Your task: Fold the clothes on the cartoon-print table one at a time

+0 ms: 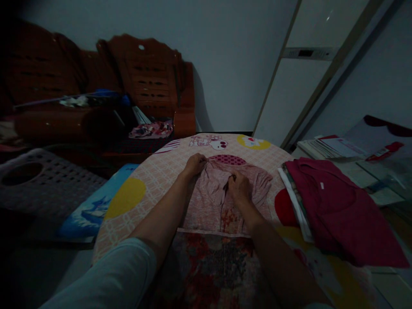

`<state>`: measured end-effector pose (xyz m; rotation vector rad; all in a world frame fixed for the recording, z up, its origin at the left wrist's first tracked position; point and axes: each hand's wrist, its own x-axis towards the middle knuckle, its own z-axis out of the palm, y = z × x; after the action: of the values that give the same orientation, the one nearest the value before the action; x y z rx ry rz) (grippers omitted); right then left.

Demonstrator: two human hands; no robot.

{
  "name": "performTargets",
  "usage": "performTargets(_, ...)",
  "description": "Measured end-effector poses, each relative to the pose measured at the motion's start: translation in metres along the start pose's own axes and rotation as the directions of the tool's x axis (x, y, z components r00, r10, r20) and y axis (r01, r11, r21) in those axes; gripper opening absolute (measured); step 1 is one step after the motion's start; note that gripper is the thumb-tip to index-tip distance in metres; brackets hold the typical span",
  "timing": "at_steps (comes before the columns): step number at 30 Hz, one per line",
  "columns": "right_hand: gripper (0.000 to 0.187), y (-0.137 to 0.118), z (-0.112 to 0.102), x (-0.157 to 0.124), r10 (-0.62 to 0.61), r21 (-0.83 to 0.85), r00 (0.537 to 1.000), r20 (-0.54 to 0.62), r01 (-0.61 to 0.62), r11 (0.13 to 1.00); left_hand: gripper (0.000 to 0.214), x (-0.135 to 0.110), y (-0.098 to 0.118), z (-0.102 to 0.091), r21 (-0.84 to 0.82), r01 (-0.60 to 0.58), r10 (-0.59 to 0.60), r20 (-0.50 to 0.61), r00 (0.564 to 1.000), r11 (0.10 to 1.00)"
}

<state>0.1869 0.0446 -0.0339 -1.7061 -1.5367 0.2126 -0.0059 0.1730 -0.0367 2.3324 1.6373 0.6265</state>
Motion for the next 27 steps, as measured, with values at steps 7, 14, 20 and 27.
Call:
performTargets(7, 0.038, 0.019, 0.004, 0.01, 0.114, 0.12, 0.992, -0.048, -0.108, 0.987, 0.026, 0.002, -0.003, 0.002, -0.014, 0.022, -0.022, -0.01, 1.0, 1.0)
performTargets(14, 0.031, 0.019, 0.002, 0.01, 0.184, 0.126, 0.983, 0.014, -0.184, 0.975, 0.026, 0.003, -0.001, 0.001, -0.015, 0.032, -0.032, -0.001, 0.999, 0.999)
performTargets(20, 0.029, 0.007, -0.01, 0.01, 0.167, 0.033, 0.986, -0.007, -0.167, 0.985, 0.024, 0.001, 0.0, 0.003, -0.004, 0.027, -0.027, -0.028, 0.999, 1.0)
performTargets(27, 0.023, 0.016, -0.024, 0.008, 0.125, -0.214, 0.992, -0.006, -0.123, 0.969, 0.022, -0.001, 0.004, 0.006, 0.006, 0.063, -0.063, -0.048, 0.997, 0.998)
